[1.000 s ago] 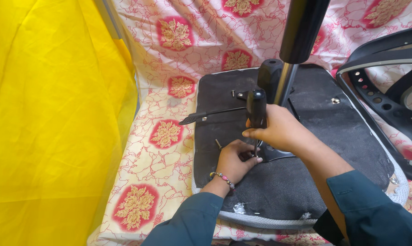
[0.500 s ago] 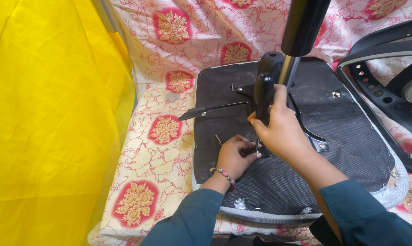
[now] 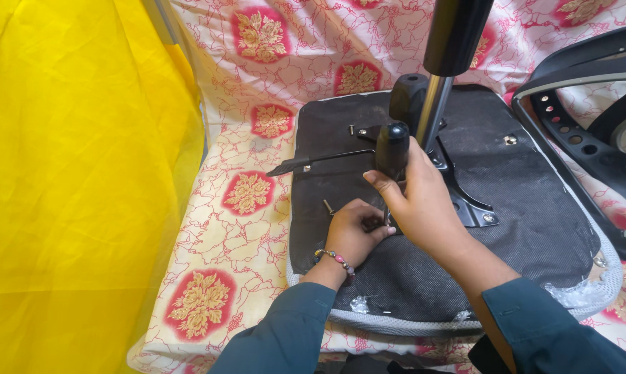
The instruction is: The person uses a screwdriver to tighten screws on the underside of an office chair base. They briefly move a yellow cloth aside to access the work area, then continue securing the screws one by one.
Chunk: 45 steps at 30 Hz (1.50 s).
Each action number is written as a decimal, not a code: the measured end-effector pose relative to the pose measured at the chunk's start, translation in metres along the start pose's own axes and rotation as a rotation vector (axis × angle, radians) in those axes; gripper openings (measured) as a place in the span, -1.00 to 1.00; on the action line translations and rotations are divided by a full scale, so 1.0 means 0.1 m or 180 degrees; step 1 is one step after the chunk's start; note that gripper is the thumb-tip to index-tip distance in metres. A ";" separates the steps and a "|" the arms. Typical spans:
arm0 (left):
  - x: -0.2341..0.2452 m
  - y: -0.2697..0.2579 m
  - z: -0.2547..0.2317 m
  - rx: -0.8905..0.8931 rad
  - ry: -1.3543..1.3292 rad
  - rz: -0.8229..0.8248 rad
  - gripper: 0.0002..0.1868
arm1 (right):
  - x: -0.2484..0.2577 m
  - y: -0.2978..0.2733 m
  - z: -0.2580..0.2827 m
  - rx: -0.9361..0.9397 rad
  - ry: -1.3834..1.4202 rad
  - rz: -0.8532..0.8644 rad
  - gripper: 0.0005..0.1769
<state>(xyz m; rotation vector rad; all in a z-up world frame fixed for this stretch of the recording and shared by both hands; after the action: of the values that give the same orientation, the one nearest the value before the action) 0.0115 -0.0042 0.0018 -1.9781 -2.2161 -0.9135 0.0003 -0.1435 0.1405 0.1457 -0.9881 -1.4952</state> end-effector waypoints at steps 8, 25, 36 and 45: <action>0.04 0.02 -0.09 0.0041 -0.0049 0.0020 -0.72 | 0.31 0.11 0.10 -0.0052 0.0006 -0.0006 -0.04; 0.03 0.01 -0.10 -0.0104 -0.0063 0.0050 -0.74 | 0.78 0.31 0.46 0.0316 0.0018 0.0607 -0.78; 0.00 0.02 -0.08 0.0034 0.0179 0.0007 -0.76 | 0.56 0.34 0.35 0.0253 0.0338 0.0433 -0.75; 0.01 0.02 -0.10 0.0050 0.0066 -0.0004 -0.75 | 0.77 0.29 0.46 -0.0002 -0.1297 0.0562 -0.67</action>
<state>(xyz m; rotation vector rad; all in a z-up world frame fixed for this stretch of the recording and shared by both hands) 0.0100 -0.0079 0.0112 -1.9519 -2.2070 -0.9095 -0.0229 -0.1839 0.2227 -0.2518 -1.2886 -1.3885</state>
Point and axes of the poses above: each hand's wrist, its own y-axis towards the middle knuckle, its own x-axis out of the back of the hand, z = x × y, the point moved 1 cm from there along y, towards the middle knuckle, and after that the axes turned 5 degrees about -z, right-handed, at the moved point
